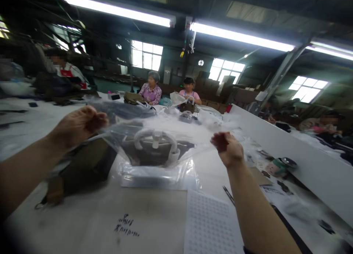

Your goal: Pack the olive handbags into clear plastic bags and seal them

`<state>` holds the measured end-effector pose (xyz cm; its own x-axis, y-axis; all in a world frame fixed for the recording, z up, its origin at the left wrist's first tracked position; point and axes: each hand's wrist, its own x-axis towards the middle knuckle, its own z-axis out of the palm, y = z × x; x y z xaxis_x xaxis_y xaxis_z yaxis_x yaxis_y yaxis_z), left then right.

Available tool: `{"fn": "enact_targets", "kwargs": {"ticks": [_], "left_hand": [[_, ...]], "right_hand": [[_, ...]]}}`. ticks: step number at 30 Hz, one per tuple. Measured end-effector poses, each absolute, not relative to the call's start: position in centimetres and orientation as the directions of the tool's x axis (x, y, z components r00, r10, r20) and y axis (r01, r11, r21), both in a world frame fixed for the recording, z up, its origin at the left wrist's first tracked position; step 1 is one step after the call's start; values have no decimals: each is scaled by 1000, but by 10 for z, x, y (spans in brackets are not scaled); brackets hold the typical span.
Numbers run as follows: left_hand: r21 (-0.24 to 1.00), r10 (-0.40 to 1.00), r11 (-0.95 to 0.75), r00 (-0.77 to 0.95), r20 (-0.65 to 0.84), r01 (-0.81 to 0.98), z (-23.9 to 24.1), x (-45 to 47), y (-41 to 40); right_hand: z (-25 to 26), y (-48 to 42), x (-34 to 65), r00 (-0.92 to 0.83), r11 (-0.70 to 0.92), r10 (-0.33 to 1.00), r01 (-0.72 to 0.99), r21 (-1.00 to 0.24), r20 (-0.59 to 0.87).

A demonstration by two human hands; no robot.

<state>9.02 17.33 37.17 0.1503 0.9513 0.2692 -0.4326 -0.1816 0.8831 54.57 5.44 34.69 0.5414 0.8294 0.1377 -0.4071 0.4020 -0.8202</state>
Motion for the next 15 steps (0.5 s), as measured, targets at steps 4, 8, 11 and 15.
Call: {"fn": "enact_targets", "kwargs": {"ticks": [4,8,11,15], "left_hand": [[953,918,-24,370,140,-301,299,58,134],[955,905,236,400,-148,-181,201,44,96],[930,849,362,436,-300,-65,150,34,70],[918,739,266,550,-390,294,125,12,51]], "right_hand": [[257,7,542,458,279,887,-423,-862,63],[142,-41,514,317,9,935,-465,-885,-157],[89,-74,498,224,-193,925,-416,-889,-306],[93,-101,494,83,-373,911,-248,-894,-404]]}}
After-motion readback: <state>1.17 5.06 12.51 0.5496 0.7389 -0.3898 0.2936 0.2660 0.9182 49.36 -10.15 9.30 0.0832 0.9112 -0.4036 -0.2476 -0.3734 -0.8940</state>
